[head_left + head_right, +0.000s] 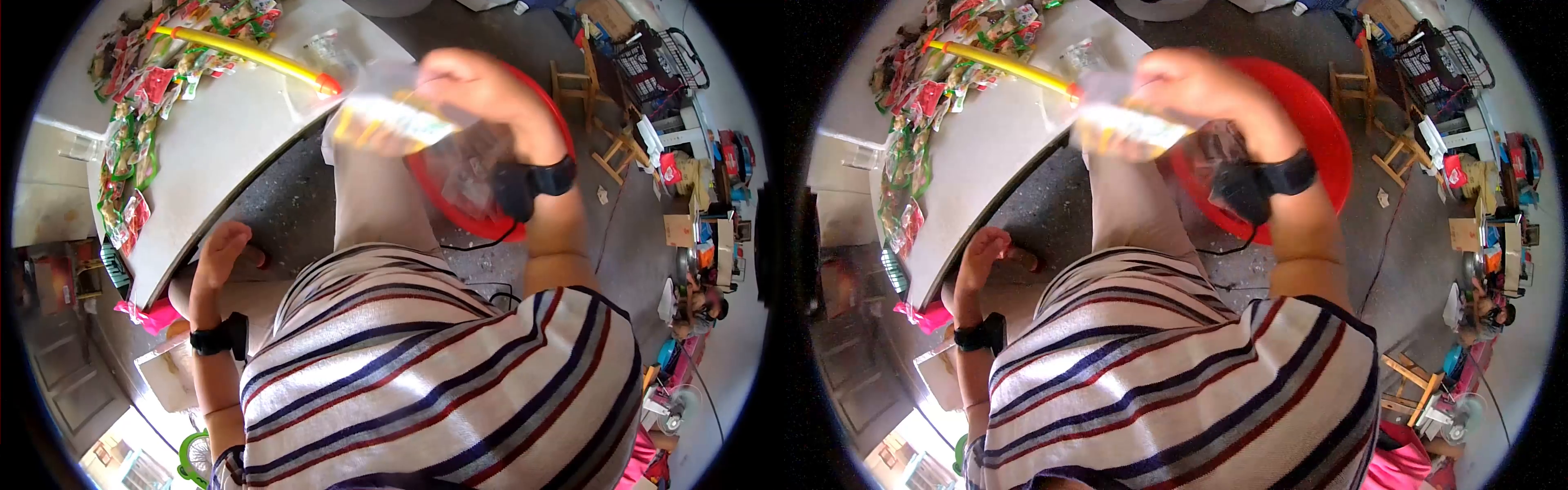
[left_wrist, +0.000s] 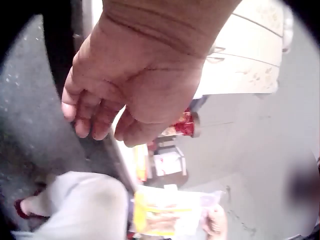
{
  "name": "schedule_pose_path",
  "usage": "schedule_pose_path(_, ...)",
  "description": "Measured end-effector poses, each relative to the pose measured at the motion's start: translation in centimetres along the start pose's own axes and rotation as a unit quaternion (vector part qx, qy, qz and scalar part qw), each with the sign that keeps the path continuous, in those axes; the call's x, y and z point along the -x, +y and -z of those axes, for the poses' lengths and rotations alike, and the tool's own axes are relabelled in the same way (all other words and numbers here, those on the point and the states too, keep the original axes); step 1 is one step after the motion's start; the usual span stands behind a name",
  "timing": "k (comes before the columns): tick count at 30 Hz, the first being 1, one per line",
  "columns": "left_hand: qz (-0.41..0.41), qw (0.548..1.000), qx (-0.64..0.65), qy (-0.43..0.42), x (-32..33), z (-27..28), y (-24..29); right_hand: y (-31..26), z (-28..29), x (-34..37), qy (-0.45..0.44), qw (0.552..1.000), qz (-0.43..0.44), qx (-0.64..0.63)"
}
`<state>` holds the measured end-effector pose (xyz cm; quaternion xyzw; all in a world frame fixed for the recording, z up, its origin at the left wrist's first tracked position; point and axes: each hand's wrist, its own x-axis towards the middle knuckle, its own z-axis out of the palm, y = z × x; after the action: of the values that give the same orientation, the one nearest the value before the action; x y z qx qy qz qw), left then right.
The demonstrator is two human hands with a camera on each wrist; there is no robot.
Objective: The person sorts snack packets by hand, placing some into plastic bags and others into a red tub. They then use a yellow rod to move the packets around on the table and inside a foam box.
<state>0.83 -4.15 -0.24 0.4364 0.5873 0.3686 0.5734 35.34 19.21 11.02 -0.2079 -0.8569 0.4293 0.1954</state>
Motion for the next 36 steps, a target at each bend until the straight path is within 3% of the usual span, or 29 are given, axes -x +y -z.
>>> schedule_pose_path(3, 0.044, 0.978, -0.189, 0.081, -0.4, 0.9, -7.3, 3.5, 3.4, 3.7, 0.058, 0.988, -0.126, -0.068)
schedule_pose_path(6, 0.032, 0.947, -0.314, 0.063, 0.4, 1.3, -12.7, 9.0, 4.0, 7.1, 0.118, 0.972, -0.198, -0.049)
schedule_pose_path(7, 0.003, 0.928, -0.373, -0.025, 0.1, 2.4, -14.1, 10.8, 4.0, 8.3, 0.138, 0.966, -0.214, -0.044)
schedule_pose_path(10, 0.036, 0.933, -0.357, 0.016, 0.5, 0.2, -11.6, 16.4, 3.5, 12.1, 0.177, 0.942, -0.284, 0.012)
schedule_pose_path(12, 0.049, 0.897, -0.436, -0.054, 0.6, 1.2, -14.0, 21.2, 2.8, 14.8, 0.171, 0.926, -0.333, 0.049)
schedule_pose_path(13, 0.055, 0.875, -0.473, -0.09, 0.5, 1.4, -14.8, 20.3, 1.7, 15.3, 0.192, 0.902, -0.385, 0.027)
schedule_pose_path(15, 0.127, 0.854, -0.494, -0.103, 0.4, -0.1, -12.0, 24.9, -0.3, 18.0, 0.169, 0.884, -0.411, 0.146)
schedule_pose_path(17, 0.159, 0.843, -0.502, -0.111, 0.5, -0.5, -11.2, 24.5, -1.5, 18.6, 0.165, 0.856, -0.445, 0.205)
schedule_pose_path(20, 0.153, 0.844, -0.501, -0.118, 0.4, -0.5, -11.5, 21.8, -2.6, 18.2, 0.224, 0.826, -0.498, 0.137)
schedule_pose_path(24, 0.169, 0.83, -0.516, -0.129, 0.4, -0.3, -12.1, 23.3, -2.5, 18.7, 0.252, 0.846, -0.445, 0.151)
schedule_pose_path(26, 0.171, 0.825, -0.522, -0.133, 0.4, -0.1, -12.9, 23.6, -1.9, 18.4, 0.231, 0.841, -0.448, 0.198)
schedule_pose_path(28, 0.173, 0.824, -0.525, -0.125, 0.5, -0.5, -12.0, 25.1, -0.7, 17.7, 0.159, 0.803, -0.507, 0.27)
schedule_pose_path(30, 0.167, 0.823, -0.531, -0.118, 0.6, -0.4, -12.5, 25.2, -1.6, 17.9, 0.107, 0.808, -0.46, 0.353)
schedule_pose_path(33, 0.187, 0.804, -0.554, -0.11, 0.7, -0.9, -11.9, 23.2, -4.6, 18.0, 0.125, 0.767, -0.521, 0.353)
schedule_pose_path(35, 0.204, 0.788, -0.571, -0.108, 0.8, -1.2, -11.6, 25.0, -5.8, 18.8, 0.039, 0.762, -0.546, 0.345)
schedule_pose_path(36, 0.208, 0.781, -0.579, -0.108, 0.8, -1.2, -11.6, 28.4, -6.9, 20.6, -0.038, 0.775, -0.517, 0.36)
